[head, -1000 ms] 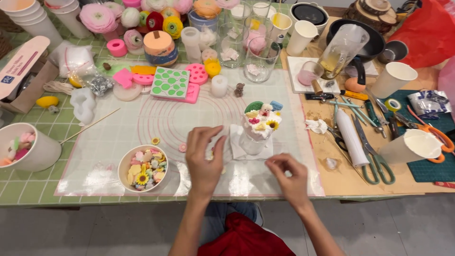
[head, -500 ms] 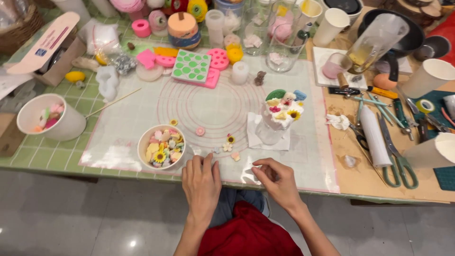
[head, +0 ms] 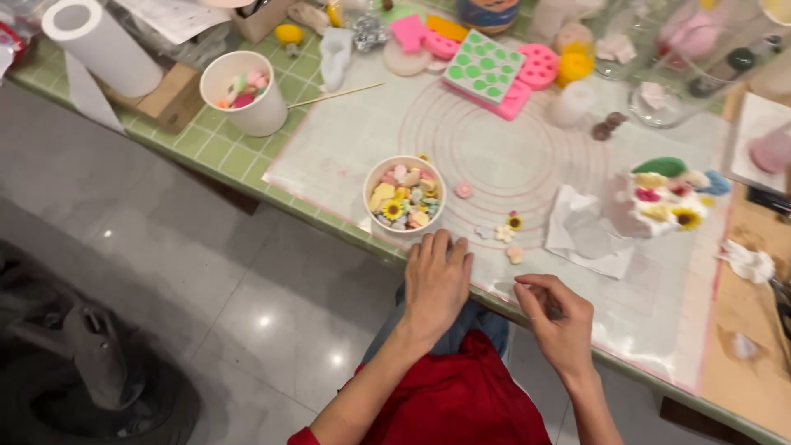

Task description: Decorating a white candle with various small wax ornaments including flowers, bears, and fruits.

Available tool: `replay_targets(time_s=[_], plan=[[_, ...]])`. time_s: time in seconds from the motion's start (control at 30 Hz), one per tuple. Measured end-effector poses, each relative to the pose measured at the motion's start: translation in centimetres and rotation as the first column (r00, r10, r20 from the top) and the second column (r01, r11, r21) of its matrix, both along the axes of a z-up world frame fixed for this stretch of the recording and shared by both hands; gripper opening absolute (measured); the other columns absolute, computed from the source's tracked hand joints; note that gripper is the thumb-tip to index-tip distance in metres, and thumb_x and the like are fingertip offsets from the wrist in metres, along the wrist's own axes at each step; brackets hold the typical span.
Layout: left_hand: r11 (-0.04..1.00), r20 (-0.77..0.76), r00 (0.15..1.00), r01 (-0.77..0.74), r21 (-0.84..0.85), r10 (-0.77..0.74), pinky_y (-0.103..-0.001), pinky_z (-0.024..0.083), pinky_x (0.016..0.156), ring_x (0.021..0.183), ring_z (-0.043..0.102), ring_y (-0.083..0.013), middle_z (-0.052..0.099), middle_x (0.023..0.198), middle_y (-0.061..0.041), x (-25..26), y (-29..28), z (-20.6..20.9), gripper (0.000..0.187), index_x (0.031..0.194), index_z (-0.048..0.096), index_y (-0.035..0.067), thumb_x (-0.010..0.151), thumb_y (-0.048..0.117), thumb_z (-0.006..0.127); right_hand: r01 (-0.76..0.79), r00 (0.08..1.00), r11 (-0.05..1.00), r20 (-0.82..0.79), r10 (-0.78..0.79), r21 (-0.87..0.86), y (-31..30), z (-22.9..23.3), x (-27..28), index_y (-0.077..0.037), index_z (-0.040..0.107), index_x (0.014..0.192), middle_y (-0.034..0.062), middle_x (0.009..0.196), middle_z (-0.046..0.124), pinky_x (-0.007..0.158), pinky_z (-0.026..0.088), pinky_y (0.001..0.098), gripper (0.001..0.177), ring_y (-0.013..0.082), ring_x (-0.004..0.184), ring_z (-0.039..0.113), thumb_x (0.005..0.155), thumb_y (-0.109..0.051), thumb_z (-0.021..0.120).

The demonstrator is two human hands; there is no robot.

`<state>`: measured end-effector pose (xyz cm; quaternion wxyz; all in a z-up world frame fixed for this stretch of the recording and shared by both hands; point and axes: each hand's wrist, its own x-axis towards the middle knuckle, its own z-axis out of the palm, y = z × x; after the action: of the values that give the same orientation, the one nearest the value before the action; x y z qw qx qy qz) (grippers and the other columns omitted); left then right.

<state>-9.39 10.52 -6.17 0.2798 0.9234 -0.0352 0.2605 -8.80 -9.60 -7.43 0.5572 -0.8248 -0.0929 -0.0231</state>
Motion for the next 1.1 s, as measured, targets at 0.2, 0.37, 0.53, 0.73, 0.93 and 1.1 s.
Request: replay_targets(time_s=[0.2,0.37,0.53,0.73,0.93,1.1], plan=[[0.994,0.027,0.999,0.045,-0.104,-0.043,-0.042,0.048,0.079,0.092,0.059,-0.0292,0.057,0.095,-0.011,-0.9,1.9,1.2,0.019,0.107,0.071,0.001,0.089,0.008,0.073,-0.030,0.999,0.999,0.027,0.031,-0.026,1.2,-0.2,0.7,-0.001,0.073,0.104,-0.0020,0.072,0.062,0.057,0.039,0.0206,0.011,0.0028,0.062,0.048,0.093,-0.004,0.072],[0.967,0.178,0.982,0.103,-0.232,-0.062,-0.041,0.049,0.079,0.088,0.063,-0.0285,0.063,0.093,-0.008,-0.2,7.0,5.1,0.013,0.095,0.068,0.007,0.087,0.007,0.078,-0.051,0.997,0.997,0.053,0.054,-0.062,2.6,-0.1,1.7,-0.001,0.073,0.103,-0.0009,0.076,0.065,0.058,0.041,0.0209,0.012,0.0034,0.062,0.050,0.092,-0.003,0.073],[0.969,0.001,0.998,0.055,-0.240,-0.056,-0.040,0.045,0.086,0.085,0.066,-0.0248,0.072,0.093,-0.004,4.0,12.6,8.0,0.024,0.102,0.057,0.006,0.088,0.008,0.076,-0.074,0.994,0.993,0.074,0.081,-0.088,3.5,-0.2,2.4,-0.002,0.073,0.104,-0.0005,0.074,0.065,0.061,0.043,0.0204,0.013,0.0034,0.061,0.051,0.091,-0.004,0.074],[0.963,-0.068,0.961,0.268,-0.014,-0.268,-0.038,0.039,0.082,0.095,0.064,-0.0268,0.070,0.097,-0.009,6.4,12.0,5.9,0.028,0.108,0.055,0.004,0.083,-0.003,0.065,-0.060,0.998,0.996,-0.012,0.059,-0.070,3.1,-1.1,2.6,-0.001,0.073,0.104,0.0002,0.074,0.065,0.058,0.042,0.0207,0.013,0.0042,0.061,0.052,0.091,-0.003,0.073],[0.979,-0.228,0.961,0.181,0.098,-0.155,-0.040,0.038,0.081,0.085,0.058,-0.0271,0.065,0.086,-0.009,6.1,13.3,8.3,0.032,0.105,0.058,0.004,0.076,-0.008,0.064,-0.043,0.999,0.997,-0.023,0.041,-0.071,2.0,-1.2,3.0,-0.001,0.073,0.106,0.0010,0.080,0.068,0.058,0.044,0.0214,0.014,0.0048,0.063,0.053,0.092,-0.003,0.072],[0.974,-0.186,0.968,0.190,0.124,-0.166,-0.041,0.039,0.082,0.088,0.059,-0.0280,0.065,0.091,-0.011,6.5,12.8,8.2,0.034,0.108,0.058,0.002,0.076,-0.008,0.063,-0.058,0.998,0.996,0.022,0.060,-0.071,2.0,-1.1,3.2,-0.001,0.073,0.106,0.0014,0.083,0.068,0.060,0.044,0.0219,0.015,0.0060,0.064,0.052,0.091,-0.002,0.072]])
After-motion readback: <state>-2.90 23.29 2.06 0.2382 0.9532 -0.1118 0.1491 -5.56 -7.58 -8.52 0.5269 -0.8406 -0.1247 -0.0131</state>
